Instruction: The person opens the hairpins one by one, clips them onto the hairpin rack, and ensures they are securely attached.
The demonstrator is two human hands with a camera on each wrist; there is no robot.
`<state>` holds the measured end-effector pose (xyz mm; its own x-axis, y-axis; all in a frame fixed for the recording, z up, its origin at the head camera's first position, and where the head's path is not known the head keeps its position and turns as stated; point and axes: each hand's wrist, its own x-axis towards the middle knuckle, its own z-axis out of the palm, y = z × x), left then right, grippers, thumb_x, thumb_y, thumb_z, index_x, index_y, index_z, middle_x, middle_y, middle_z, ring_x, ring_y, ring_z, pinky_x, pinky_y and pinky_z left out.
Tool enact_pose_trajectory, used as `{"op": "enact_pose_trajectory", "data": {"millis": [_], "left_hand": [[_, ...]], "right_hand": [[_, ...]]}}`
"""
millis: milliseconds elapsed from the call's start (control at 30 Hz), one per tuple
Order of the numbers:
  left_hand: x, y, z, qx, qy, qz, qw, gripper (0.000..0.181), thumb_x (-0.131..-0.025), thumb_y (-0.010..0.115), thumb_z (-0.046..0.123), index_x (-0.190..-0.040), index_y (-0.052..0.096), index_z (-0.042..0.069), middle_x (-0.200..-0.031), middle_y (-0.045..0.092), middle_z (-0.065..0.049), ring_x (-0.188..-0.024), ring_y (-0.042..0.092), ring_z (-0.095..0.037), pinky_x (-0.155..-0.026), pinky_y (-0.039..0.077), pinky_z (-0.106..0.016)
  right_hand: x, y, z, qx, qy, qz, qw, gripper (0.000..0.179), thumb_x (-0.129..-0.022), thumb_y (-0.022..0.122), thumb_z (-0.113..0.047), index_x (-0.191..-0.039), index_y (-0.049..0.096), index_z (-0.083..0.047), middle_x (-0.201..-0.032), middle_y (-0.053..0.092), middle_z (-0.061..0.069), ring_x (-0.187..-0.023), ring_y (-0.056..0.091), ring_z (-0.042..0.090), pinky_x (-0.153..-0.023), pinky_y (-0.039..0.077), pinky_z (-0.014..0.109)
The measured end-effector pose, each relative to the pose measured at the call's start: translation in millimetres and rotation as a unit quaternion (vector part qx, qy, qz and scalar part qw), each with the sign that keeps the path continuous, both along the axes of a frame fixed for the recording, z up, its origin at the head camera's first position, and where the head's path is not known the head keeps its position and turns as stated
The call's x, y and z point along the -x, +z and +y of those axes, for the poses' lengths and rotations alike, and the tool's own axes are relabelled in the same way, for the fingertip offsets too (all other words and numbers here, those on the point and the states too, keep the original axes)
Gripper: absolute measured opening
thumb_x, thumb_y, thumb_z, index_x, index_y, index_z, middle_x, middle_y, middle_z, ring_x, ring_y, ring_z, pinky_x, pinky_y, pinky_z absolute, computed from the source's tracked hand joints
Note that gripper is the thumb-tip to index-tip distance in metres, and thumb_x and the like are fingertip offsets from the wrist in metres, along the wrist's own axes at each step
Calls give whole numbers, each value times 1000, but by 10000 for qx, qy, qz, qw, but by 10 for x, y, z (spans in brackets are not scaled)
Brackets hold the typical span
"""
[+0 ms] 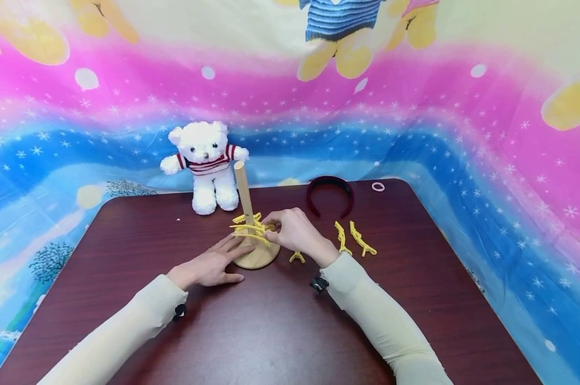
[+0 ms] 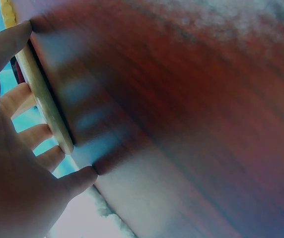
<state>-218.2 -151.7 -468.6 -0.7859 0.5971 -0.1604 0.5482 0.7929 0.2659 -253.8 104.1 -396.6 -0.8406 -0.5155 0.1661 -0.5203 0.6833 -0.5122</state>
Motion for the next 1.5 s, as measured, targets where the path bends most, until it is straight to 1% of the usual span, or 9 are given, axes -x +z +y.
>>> {"op": "enact_pose_trajectory", "data": {"millis": [233, 500, 733, 833, 967, 1167, 1300, 1400, 1500], "left_hand": [[-2, 5, 0, -37, -3, 24, 10000, 79, -92, 66, 51, -158, 30, 28, -168, 15, -14, -155, 9, -39, -120, 25, -59], [-7, 3, 3, -53, 14, -13, 10000, 79, -92, 67, 50, -158, 29, 28, -168, 14, -15, -155, 9, -40, -121, 25, -59], [-11, -10, 4, -59, 2, 12, 10000, 79, -92, 67, 50, -158, 30, 28, -168, 15, -16, -155, 9, -40, -121, 25, -58], [-10, -10, 5, -89, -1, 26, 10000, 79, -92, 67, 50, -158, 31, 27, -167, 16, -16, -155, 10, -41, -120, 25, -59], [-7, -6, 3, -116, 20, 39, 9999, 79, -91, 68, 49, -157, 31, 28, -167, 16, -16, -155, 10, -41, -120, 25, -60], [-5, -11, -3, -109, 23, 39, 9999, 79, -91, 68, 49, -158, 31, 28, -167, 16, -16, -155, 10, -41, -120, 25, -60], [-3, -18, -6, -100, 10, 59, 9999, 79, -91, 68, 50, -158, 30, 28, -167, 16, -16, -155, 10, -41, -120, 25, -60], [0, -20, -8, -103, 4, 69, 9999, 79, -91, 68, 50, -158, 30, 28, -167, 16, -16, -155, 10, -41, -120, 25, -60], [0, -18, -9, -105, 3, 57, 9999, 79, -91, 68, 50, -158, 30, 28, -167, 16, -16, -155, 10, -41, -120, 25, -60]], "right_hand": [[11, -11, 21, -15, 45, -7, 10000, 24, -88, 77, -31, -108, 77, -19, -92, 76, -6, -82, 70, 10, -71, 56, 27], [11, 1, 62, 5, 105, -3, 9999, 27, -87, 78, -32, -110, 76, -18, -93, 77, -4, -80, 71, 7, -73, 58, 28], [-3, 1, 126, 27, 72, -204, 9998, 30, -87, 78, -33, -113, 75, -18, -96, 77, -4, -81, 69, 5, -72, 58, 27], [-1, 6, 185, 120, -4, -290, 9995, 31, -87, 78, -34, -114, 75, -18, -96, 77, -5, -81, 69, 6, -71, 57, 28], [6, 14, 286, 271, -106, -294, 9991, 31, -87, 78, -32, -114, 75, -17, -95, 76, -7, -82, 70, 9, -71, 57, 29], [8, -2, 461, 350, -256, -286, 9986, 28, -87, 78, -35, -111, 75, -23, -97, 76, -6, -82, 68, 7, -67, 55, 29], [22, -27, 571, 463, -284, -231, 9983, 27, -86, 78, -34, -110, 76, -23, -97, 76, -6, -82, 69, 7, -69, 56, 30], [26, -41, 663, 547, -352, -319, 9974, 27, -86, 78, -34, -111, 75, -24, -102, 76, -2, -83, 69, 8, -71, 57, 31], [29, -53, 769, 599, -454, -414, 9963, 27, -87, 78, -35, -111, 75, -25, -103, 76, -1, -84, 69, 9, -72, 57, 32]]}}
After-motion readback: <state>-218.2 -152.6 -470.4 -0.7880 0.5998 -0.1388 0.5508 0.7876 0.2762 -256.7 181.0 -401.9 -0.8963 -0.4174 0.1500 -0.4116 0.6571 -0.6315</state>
